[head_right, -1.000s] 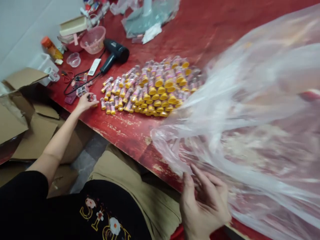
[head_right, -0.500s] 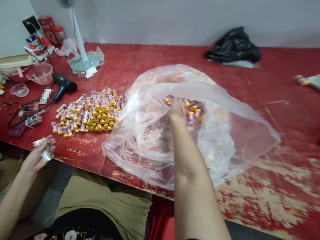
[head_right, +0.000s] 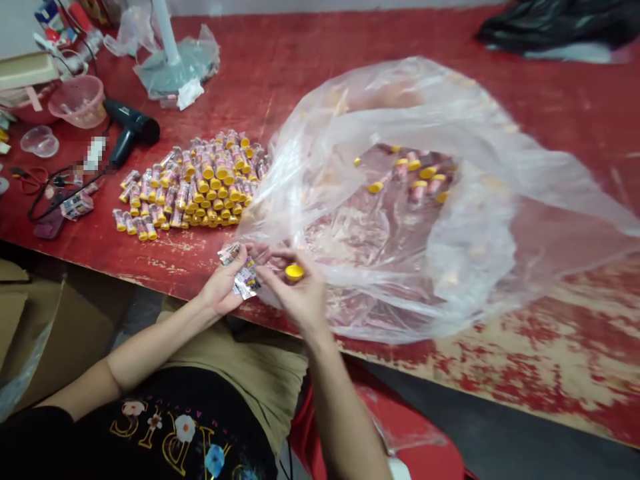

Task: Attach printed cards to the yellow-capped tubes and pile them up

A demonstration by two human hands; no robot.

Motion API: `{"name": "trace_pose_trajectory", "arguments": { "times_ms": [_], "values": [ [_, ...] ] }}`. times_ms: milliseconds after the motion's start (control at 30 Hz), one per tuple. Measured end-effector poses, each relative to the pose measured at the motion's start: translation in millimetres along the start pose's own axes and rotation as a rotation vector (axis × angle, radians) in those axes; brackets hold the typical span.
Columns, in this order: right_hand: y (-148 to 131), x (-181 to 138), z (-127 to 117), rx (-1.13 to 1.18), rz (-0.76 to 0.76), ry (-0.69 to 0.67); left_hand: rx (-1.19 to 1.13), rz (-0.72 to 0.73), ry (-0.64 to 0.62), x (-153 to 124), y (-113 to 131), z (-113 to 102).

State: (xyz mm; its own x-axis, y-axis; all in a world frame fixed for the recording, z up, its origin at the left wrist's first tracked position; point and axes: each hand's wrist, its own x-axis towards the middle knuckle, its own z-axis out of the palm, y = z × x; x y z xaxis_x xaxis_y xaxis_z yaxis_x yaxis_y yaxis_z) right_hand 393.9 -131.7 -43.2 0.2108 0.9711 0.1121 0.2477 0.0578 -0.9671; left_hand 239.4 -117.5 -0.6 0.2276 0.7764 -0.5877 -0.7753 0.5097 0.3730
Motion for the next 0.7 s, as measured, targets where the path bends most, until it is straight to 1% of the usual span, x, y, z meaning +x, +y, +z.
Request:
{"name": "trace_pose_trajectory", "arguments": {
  "times_ms": [67, 133, 300, 467, 533, 633, 700],
  "values": [
    [-10, -14, 26, 0.094, 0.018, -0.027, 0.033, 0.041, 0.003, -3, -4, -3],
    [-16, -18, 38, 0.135, 0.052, -0.011, 0.081, 0.093, 0.016, -7, -4, -9],
    [-19, -20, 31, 0.124, 0.07, -0.041, 0.216, 0.154, 0.056, -15, 0, -23],
    [-27, -29, 34, 0.074, 0.032, 0.04, 0.224, 0.29, 0.136, -16, -8, -22],
    [-30, -31, 35, 0.084, 0.046, 0.004, 0.193, 0.268, 0.144, -17, -9, -20],
    [-31, -32, 33, 0.136, 0.12, -0.05, 0.152, 0.152, 0.137, -21, -4, -18],
    [-30, -34, 28, 0.238, 0.157, -0.021, 0.143, 0.101, 0.157, -23, 1, -17]
  ]
}}
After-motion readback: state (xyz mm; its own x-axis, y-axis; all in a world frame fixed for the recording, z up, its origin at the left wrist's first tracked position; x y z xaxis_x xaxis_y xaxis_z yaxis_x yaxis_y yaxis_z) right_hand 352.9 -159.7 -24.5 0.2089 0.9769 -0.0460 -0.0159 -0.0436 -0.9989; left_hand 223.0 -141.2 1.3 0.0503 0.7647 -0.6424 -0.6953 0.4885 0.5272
